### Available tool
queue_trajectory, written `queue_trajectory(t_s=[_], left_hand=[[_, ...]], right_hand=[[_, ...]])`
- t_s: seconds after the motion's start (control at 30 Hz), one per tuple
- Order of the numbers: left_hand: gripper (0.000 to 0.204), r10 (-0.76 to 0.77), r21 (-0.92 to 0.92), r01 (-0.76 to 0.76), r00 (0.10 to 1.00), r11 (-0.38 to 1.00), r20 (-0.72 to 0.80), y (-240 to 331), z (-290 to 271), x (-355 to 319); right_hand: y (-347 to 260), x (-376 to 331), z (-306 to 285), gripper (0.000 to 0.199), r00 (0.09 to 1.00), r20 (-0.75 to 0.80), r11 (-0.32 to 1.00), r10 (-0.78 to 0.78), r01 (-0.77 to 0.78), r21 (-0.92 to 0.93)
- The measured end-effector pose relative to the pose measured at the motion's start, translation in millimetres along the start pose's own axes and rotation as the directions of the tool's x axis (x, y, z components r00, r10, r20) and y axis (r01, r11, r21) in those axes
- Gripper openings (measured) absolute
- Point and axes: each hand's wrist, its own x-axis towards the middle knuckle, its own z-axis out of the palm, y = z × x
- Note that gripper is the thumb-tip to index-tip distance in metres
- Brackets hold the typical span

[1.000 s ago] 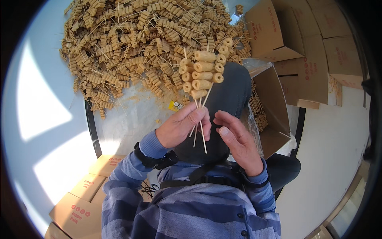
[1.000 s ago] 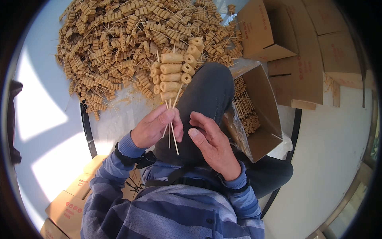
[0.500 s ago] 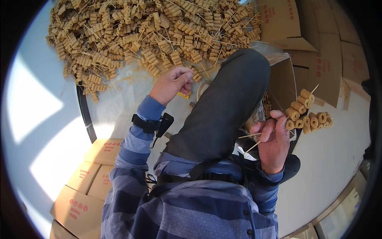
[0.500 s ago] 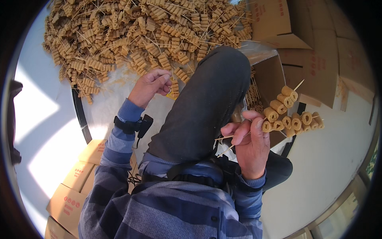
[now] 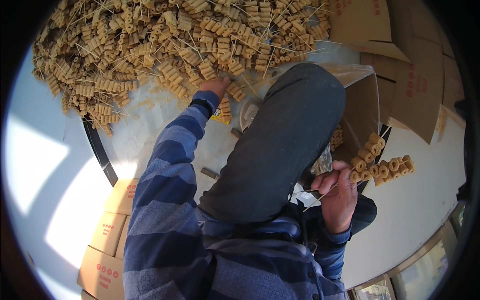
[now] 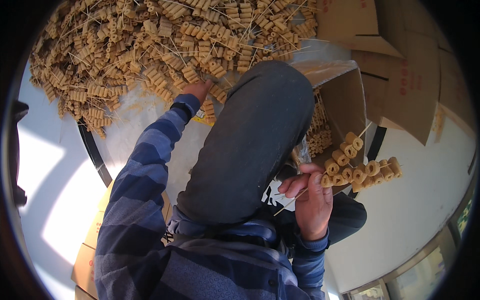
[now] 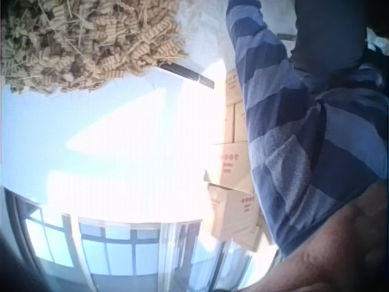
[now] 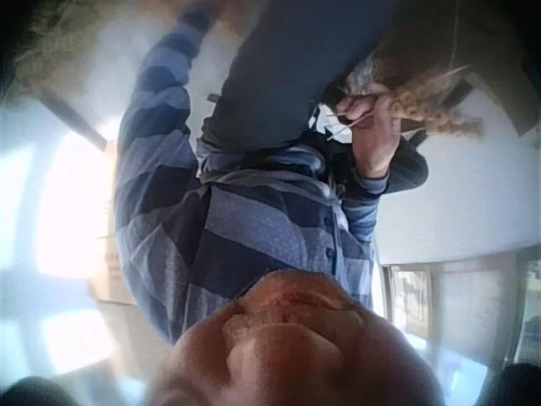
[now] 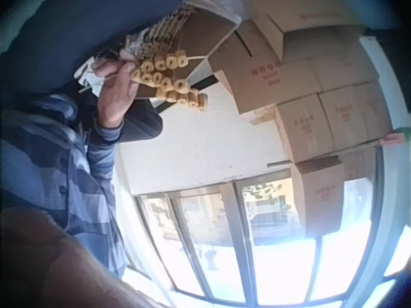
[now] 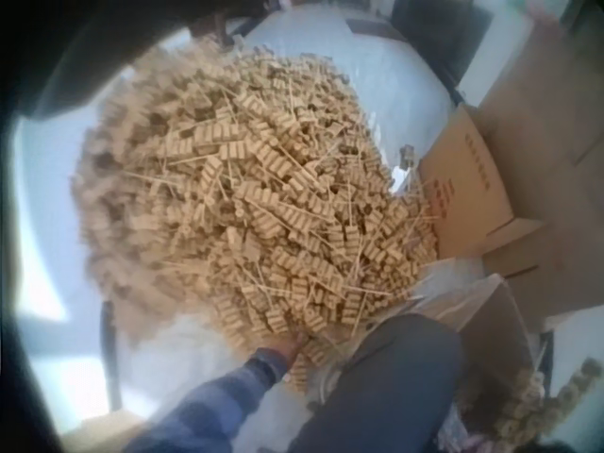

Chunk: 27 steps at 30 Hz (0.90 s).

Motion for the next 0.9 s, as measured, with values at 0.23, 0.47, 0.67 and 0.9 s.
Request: queue_trajectory(t_s=[0.23, 0.47, 0.67, 0.9], left_hand=[[0.021, 0.092, 0.115, -0.093, 0.996, 0.989, 0.018, -29, -19, -8], [0.019, 0.048, 0.044, -0.034, 0.926, 0.998, -0.375, -59, -97, -51], [0.04, -0.401, -0.52, 0.135, 0.802, 0.844, -0.443, -80, -147, -67], [0.047, -0.52, -0.632, 0.252, 0.806, 0.733, -0.282, -70, -122, -62]], right_hand=[[7, 4, 1, 0.037, 0.998, 0.019, 0.998, 0.054, -0.054, -0.011], [5, -7, 6, 0.035, 0.996, 0.088, 0.999, 0.001, -0.005, 0.039], [0, -25, 2, 0.035, 0.985, 0.144, 0.994, -0.091, 0.08, 0.08], [9, -48, -22, 0.034, 0.995, 0.033, 0.994, -0.095, 0.092, 0.066]])
